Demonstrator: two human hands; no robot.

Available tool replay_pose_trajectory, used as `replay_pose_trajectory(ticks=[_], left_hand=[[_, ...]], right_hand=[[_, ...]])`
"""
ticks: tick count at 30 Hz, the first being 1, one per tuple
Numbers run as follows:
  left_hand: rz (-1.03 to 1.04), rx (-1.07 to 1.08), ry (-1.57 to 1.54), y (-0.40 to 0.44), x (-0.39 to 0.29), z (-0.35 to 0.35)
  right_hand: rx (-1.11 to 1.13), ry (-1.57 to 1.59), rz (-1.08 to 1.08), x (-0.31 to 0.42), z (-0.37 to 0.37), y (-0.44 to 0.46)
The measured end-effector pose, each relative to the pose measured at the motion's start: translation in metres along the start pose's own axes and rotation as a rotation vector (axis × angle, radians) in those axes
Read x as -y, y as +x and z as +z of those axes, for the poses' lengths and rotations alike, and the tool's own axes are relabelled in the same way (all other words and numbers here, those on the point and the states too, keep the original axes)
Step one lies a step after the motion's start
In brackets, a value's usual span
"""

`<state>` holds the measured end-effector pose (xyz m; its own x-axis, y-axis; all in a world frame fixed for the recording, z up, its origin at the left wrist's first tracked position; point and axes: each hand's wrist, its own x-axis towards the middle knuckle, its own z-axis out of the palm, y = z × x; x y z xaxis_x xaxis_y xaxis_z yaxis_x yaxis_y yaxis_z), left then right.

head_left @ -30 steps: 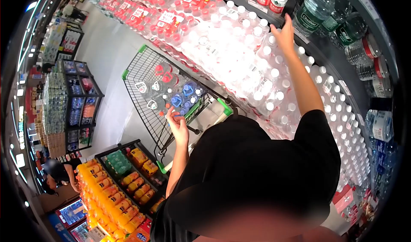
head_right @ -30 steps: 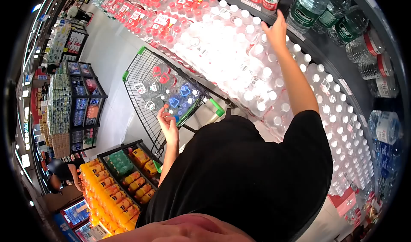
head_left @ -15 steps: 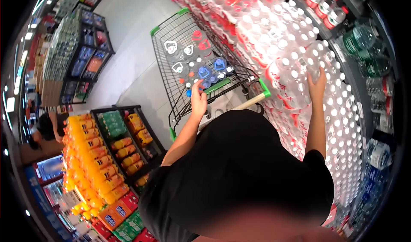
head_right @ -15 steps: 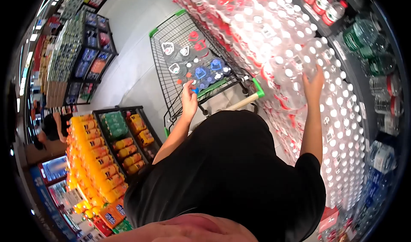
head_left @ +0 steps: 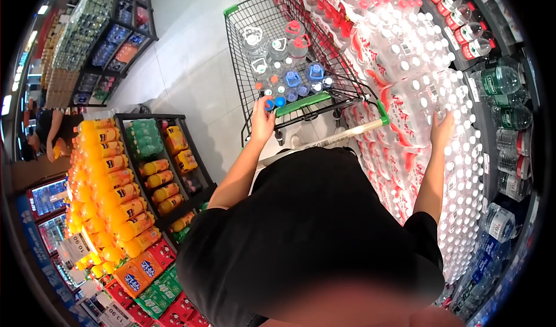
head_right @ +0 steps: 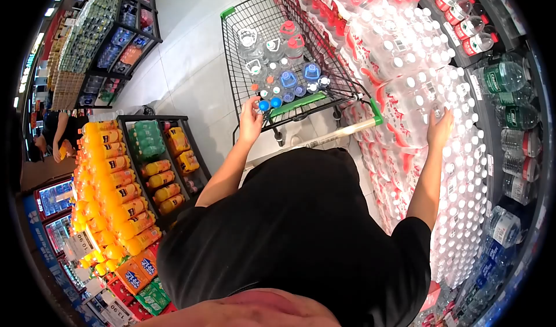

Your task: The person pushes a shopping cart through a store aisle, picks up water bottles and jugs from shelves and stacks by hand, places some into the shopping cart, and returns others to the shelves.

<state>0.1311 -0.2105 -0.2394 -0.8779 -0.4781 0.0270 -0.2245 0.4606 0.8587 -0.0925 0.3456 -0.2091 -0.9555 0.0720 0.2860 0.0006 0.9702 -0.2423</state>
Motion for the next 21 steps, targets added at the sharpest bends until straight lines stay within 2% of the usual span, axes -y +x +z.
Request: replay_pose_trajectory(ticks=[5,9,21], left_hand=[[0.028,-0.008,0.094,0.001,0.02,-0.004],[-0.078,-0.015,0.101,0.0,0.022,-0.007],[-0.11,-0.01,0.03,-0.003,0.033,-0.023]], right_hand=[[-0.052,-0.004,-0.06,-0.008,0.005,-0.002],[-0.064,0.027,-0.044,-0.006,0.001,-0.006],[-0.048,0.01,-0.01,-0.012,0.007,-0.006]])
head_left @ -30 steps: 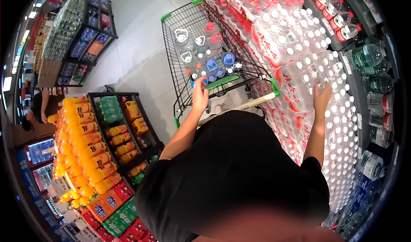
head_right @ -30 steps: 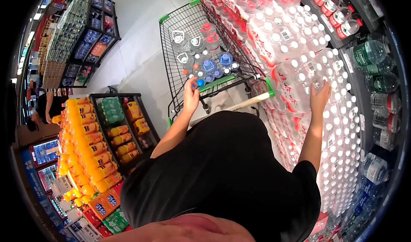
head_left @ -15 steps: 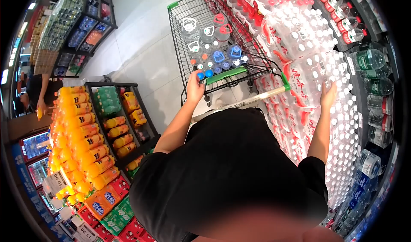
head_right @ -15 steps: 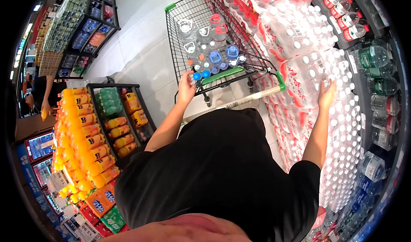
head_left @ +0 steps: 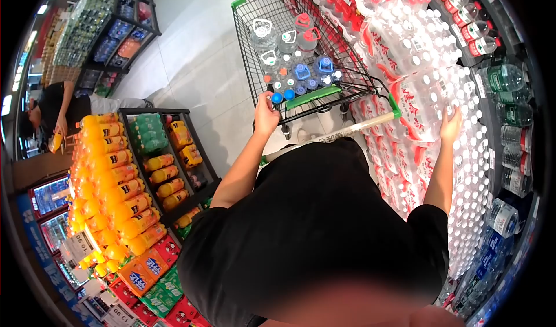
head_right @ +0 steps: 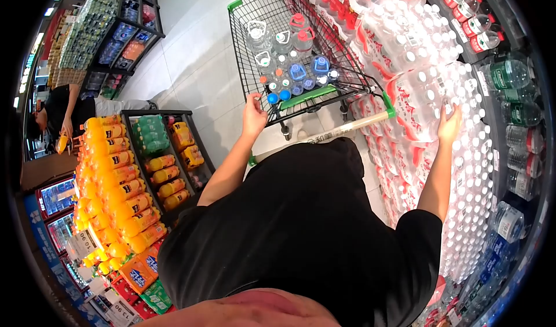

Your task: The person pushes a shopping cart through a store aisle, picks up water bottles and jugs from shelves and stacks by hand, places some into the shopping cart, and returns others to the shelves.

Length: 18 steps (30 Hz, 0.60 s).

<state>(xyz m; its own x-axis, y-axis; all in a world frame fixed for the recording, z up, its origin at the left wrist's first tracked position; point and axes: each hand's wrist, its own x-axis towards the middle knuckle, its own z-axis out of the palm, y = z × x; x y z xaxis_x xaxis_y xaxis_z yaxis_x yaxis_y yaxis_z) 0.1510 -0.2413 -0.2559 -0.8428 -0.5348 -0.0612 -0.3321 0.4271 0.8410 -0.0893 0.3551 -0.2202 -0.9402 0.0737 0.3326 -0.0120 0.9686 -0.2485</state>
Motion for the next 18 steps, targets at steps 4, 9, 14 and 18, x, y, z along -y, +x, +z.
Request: replay_pose_trajectory(ticks=[4,9,14,18], left_hand=[[0.047,0.032,-0.007,0.01,0.008,0.003],[0.074,0.108,-0.003,0.027,0.019,0.005],[0.091,0.374,0.197,0.082,0.064,0.019],[0.122,0.425,0.114,0.152,0.119,0.039]], right_hand=[[-0.01,0.008,-0.029,-0.004,0.003,0.001],[0.005,-0.018,0.014,0.006,-0.003,0.001],[0.021,-0.013,0.085,-0.007,0.011,-0.001],[0.006,-0.023,0.057,0.015,-0.009,-0.003]])
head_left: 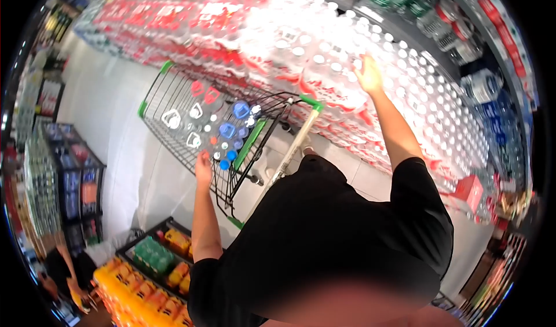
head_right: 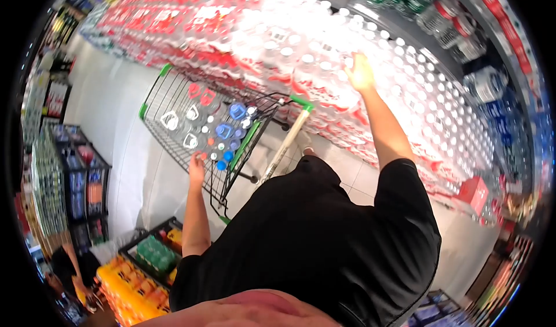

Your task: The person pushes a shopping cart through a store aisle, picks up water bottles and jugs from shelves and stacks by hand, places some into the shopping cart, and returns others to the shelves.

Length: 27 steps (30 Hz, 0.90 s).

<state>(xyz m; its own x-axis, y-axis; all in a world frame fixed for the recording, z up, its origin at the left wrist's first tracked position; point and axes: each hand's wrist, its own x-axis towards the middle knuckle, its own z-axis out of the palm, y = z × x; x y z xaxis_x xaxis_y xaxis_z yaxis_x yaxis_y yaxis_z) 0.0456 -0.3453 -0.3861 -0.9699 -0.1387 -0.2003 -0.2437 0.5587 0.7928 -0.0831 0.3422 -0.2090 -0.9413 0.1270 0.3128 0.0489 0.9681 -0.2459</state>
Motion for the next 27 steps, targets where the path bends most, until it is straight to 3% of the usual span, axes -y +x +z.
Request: replay_pose_trajectory(ticks=[2,8,11,12,13,16,17,19,22,27], left_hand=[[-0.017,0.041,0.045,0.02,-0.001,-0.01],[0.007,-0.222,0.466,0.081,0.009,-0.019],[-0.068,-0.14,0.42,0.113,0.044,-0.02],[-0.111,-0.094,0.386,0.11,0.026,-0.02],[-0.054,-0.056,0.369,0.119,0.046,-0.017],[-0.113,0.018,0.424,0.116,0.035,-0.008],[-0.08,-0.119,0.496,0.113,0.043,0.002],[-0.258,-0.143,0.648,0.101,-0.007,-0.003],[-0.288,-0.062,0.651,0.101,-0.013,-0.008],[-0.188,-0.115,0.487,0.104,0.02,0.008]], right_hand=[[-0.022,-0.003,-0.001,0.006,-0.003,-0.001],[-0.031,-0.009,0.034,0.009,-0.008,-0.003],[-0.057,-0.012,0.032,0.003,0.001,-0.004],[-0.063,0.003,0.035,-0.005,0.012,-0.002],[0.026,0.046,0.106,0.0,0.005,0.001],[-0.002,-0.006,0.008,-0.021,0.02,0.005],[-0.009,-0.022,-0.015,-0.016,0.013,0.007],[-0.034,0.035,-0.004,-0.004,0.005,0.006],[-0.028,-0.002,0.008,0.006,-0.001,0.006],[-0.017,0.026,0.039,0.016,-0.006,0.007]])
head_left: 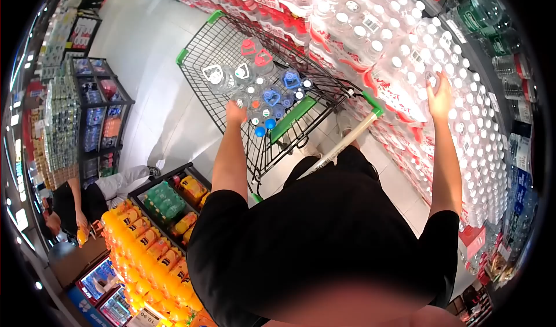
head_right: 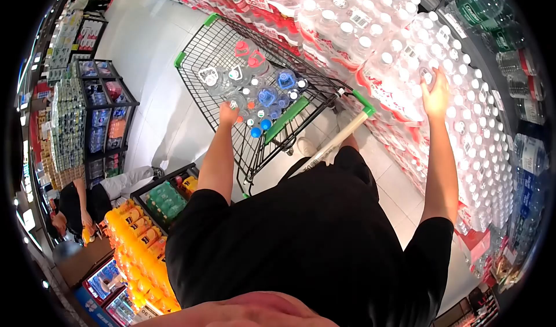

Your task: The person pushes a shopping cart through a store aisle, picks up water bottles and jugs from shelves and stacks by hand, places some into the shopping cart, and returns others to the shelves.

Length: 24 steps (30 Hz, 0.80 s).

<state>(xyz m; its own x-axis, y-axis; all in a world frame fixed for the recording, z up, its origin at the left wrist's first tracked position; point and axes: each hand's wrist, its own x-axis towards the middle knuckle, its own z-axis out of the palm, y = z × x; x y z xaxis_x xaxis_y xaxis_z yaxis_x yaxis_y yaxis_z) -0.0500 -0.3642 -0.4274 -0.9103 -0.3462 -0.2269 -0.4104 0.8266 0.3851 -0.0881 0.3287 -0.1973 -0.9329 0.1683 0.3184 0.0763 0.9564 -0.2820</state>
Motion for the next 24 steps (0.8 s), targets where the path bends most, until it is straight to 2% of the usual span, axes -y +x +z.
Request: replay_pose_trajectory(ticks=[3,7,11,19,20,22,24], left_hand=[[-0.006,0.069,-0.131,-0.007,0.008,0.016],[-0.002,0.054,-0.033,-0.028,-0.003,0.031],[-0.103,0.224,0.041,-0.035,-0.001,0.034],[0.012,0.28,-0.094,-0.035,0.03,0.039],[0.002,0.289,-0.01,-0.03,0.041,0.05],[-0.024,0.318,0.073,-0.049,0.006,0.022],[-0.008,0.322,0.122,-0.061,0.0,0.023]], right_hand=[[-0.013,-0.003,0.006,-0.006,0.002,0.001],[-0.02,0.016,0.02,-0.005,0.0,0.001],[-0.016,0.009,0.03,-0.008,0.001,0.002],[-0.027,0.009,0.011,-0.009,0.002,0.0],[-0.03,0.014,0.001,-0.008,0.0,0.001],[-0.032,0.008,0.008,-0.007,0.0,0.002],[-0.041,0.006,0.004,-0.009,0.002,0.002]])
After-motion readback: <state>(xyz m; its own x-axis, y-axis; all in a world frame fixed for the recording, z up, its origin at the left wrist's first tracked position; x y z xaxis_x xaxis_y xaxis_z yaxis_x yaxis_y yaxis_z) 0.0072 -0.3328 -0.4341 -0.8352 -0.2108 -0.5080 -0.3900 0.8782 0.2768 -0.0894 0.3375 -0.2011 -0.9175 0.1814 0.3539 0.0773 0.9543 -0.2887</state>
